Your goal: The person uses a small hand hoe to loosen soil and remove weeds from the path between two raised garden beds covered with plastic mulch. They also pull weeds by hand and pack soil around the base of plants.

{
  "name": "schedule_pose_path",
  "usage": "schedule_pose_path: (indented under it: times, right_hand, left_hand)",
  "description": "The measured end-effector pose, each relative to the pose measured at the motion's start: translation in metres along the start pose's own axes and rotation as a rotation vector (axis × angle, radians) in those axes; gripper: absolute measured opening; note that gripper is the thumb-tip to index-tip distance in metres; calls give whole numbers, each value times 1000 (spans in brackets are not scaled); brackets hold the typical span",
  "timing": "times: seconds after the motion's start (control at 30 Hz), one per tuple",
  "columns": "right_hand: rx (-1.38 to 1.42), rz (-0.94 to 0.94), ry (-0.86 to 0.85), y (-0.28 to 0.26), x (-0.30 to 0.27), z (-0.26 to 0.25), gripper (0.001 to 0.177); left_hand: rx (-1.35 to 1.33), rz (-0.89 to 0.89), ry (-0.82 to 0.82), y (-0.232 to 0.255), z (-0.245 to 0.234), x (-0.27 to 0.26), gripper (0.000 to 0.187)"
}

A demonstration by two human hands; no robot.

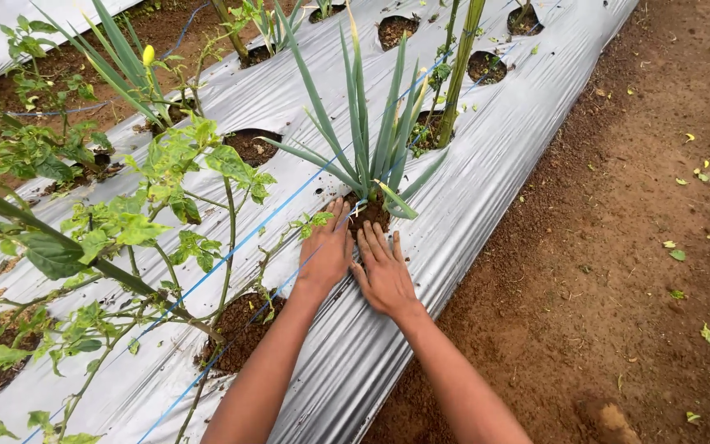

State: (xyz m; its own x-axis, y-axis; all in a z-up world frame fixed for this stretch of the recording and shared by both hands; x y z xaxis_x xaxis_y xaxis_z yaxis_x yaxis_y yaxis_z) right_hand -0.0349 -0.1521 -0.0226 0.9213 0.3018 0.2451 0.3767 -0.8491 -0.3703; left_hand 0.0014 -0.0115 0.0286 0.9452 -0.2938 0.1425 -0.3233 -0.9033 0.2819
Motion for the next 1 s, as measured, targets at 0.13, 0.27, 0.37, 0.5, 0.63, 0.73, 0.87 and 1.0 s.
schedule_pose_path:
  times: [0.13,0.27,0.37,0.5,0.63,0.73,0.87,1.0]
  right_hand:
    - [-55,-12,40,18,11,15,65]
    - [95,29,76,19,11,-1,63]
    - [136,56,66,15,8,-7,67]
    - [28,2,-36,11,16,4,71]
    - [68,8,-55,16,21,6,70]
    - [122,9,23,7,19,-11,60]
    - [38,3,-25,10,16,-2,69]
    - [164,30,-46,6,9,-14,63]
  left_hand:
    - [128,28,61,-12,53,6,53]
    - [-48,137,51,-24,56,15,53]
    - [-137,100,81,-27,33,8,46]
    - [-27,-60,219,-47,41,2,29]
    - [-86,21,199,-28,20,-1,27]
    - [-13,-6,203,-37,35,14,24]
    - [-54,-47,184,-31,33,23,45]
    - [-48,-22,121,-29,52,28,50]
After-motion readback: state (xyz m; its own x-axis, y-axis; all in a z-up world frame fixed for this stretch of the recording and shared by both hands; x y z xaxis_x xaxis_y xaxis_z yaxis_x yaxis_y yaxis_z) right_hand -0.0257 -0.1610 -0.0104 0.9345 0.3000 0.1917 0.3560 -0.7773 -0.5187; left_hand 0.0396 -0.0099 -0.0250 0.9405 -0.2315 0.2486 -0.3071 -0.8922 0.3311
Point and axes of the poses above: each hand's wrist, its own x-axis towards the middle knuckle, its own z-axis out of the palm, y = z × x, the point moved 1 cm from there along x, towards the middle knuckle, and after that the axes turned 5 degrees about x, right-handed, at the moved point
